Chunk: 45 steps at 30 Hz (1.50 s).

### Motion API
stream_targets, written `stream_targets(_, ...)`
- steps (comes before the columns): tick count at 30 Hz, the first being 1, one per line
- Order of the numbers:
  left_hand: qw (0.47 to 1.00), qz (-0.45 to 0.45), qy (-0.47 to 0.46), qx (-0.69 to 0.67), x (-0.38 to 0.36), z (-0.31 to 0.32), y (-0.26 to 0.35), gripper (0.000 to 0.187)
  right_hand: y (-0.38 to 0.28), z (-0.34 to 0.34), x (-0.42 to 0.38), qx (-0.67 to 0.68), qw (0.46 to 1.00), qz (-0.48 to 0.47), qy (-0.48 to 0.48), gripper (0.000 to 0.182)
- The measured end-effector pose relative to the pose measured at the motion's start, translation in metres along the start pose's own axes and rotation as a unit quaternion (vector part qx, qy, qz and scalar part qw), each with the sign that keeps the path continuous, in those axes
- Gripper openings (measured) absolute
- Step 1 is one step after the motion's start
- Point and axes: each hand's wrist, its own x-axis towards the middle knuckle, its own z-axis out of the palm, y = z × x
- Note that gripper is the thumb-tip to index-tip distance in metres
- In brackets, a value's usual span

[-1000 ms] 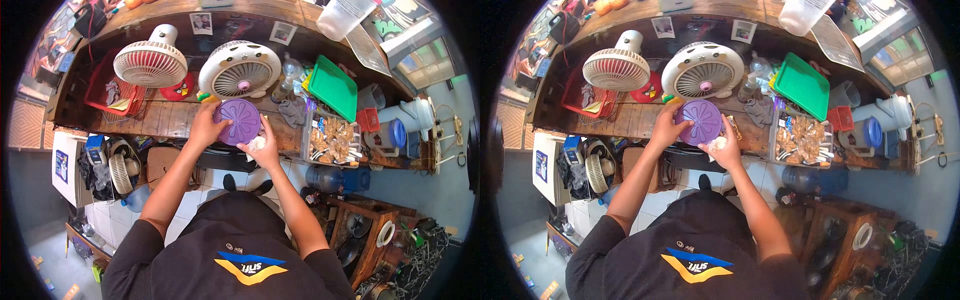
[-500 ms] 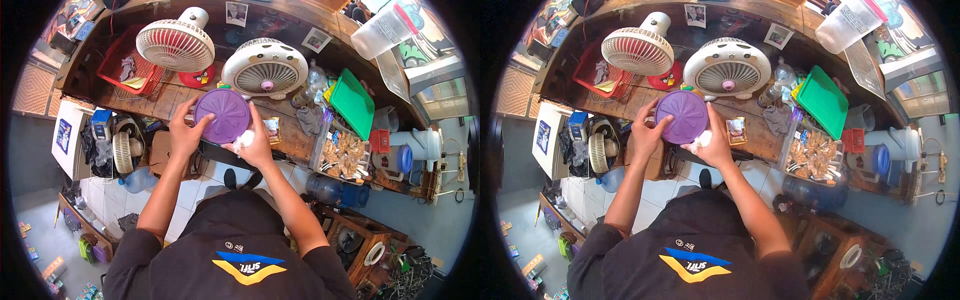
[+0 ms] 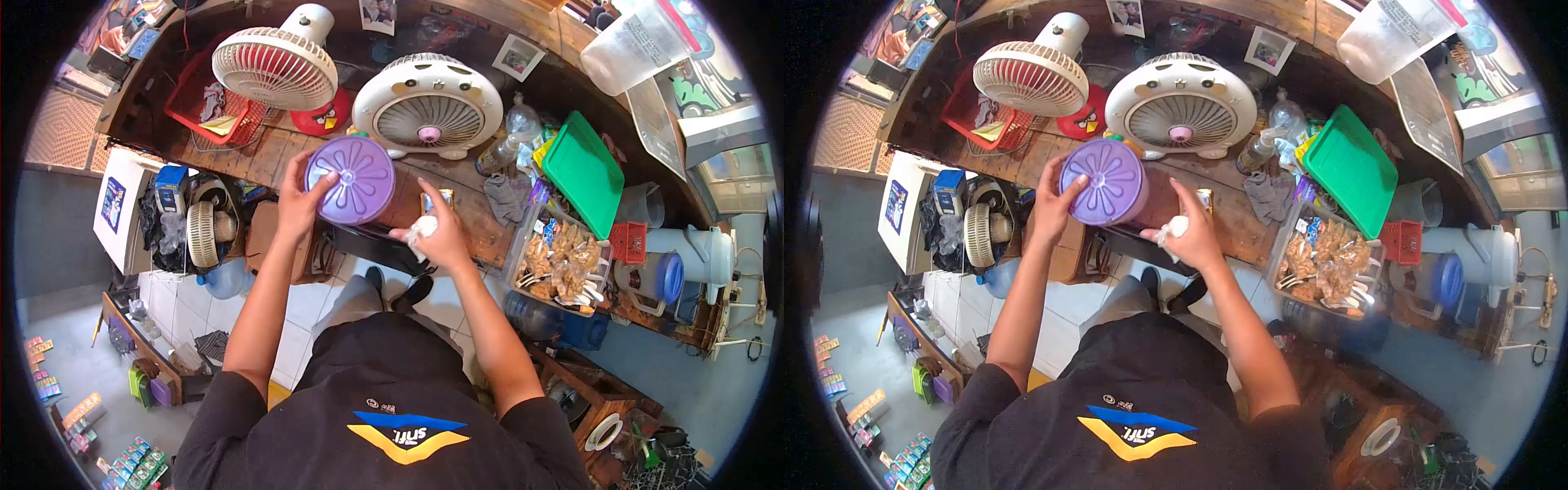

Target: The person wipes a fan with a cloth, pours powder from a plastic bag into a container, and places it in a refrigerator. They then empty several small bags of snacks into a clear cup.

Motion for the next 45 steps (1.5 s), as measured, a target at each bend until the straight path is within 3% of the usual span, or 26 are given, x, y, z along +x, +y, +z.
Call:
stream_targets(2, 1.000, 0.005, -0.009, 0.018, 0.008, -0.014, 0.005, 0.055, 0.006, -0.010, -0.001, -0.079, 0.997, 0.016, -0.003, 0.082)
stream_targets(6, 0.997, 0.022, -0.060, 0.035, 0.034, -0.044, 0.001, 0.054, 0.035, -0.021, -0.008, -0.094, 0.991, 0.091, 0.038, 0.078)
stream_targets(11, 0.991, 0.010, -0.125, 0.037, 0.065, -0.066, -0.025, 0.052, 0.042, -0.031, -0.009, -0.253, 0.946, 0.164, 0.118, 0.073)
stream_targets(15, 0.989, -0.005, -0.146, 0.020, 0.077, -0.067, -0.038, 0.052, 0.030, -0.022, -0.009, -0.237, 0.940, 0.128, 0.210, 0.067)
stream_targets(19, 0.984, -0.006, -0.179, 0.012, 0.089, -0.069, -0.034, 0.052, -0.004, 0.010, -0.005, -0.236, 0.942, 0.069, 0.227, 0.064)
stream_targets(27, 0.981, 0.021, -0.193, 0.030, 0.105, -0.079, -0.039, 0.045, -0.054, 0.060, 0.023, -0.100, 0.987, 0.042, 0.120, 0.067)
stream_targets(31, 0.983, 0.029, -0.172, 0.062, 0.106, -0.076, -0.048, 0.045, -0.086, 0.051, 0.068, -0.198, 0.961, -0.091, 0.168, 0.072)
stream_targets(35, 0.984, 0.051, -0.159, 0.069, 0.098, -0.069, -0.054, 0.044, -0.131, 0.031, 0.133, -0.293, 0.922, -0.152, 0.201, 0.075)
stream_targets(36, 0.982, 0.059, -0.157, 0.088, 0.095, -0.066, -0.054, 0.042, -0.131, 0.028, 0.145, -0.293, 0.922, -0.154, 0.200, 0.075)
stream_targets(38, 0.982, 0.063, -0.157, 0.087, 0.089, -0.061, -0.053, 0.042, -0.129, 0.021, 0.163, -0.415, 0.896, -0.080, 0.137, 0.071)
stream_targets(42, 0.982, 0.063, -0.158, 0.080, 0.084, -0.056, -0.048, 0.040, -0.124, -0.001, 0.166, -0.439, 0.885, -0.107, 0.115, 0.059)
stream_targets(45, 0.982, 0.061, -0.163, 0.077, 0.082, -0.054, -0.045, 0.040, -0.119, -0.019, 0.160, -0.425, 0.888, -0.146, 0.101, 0.060)
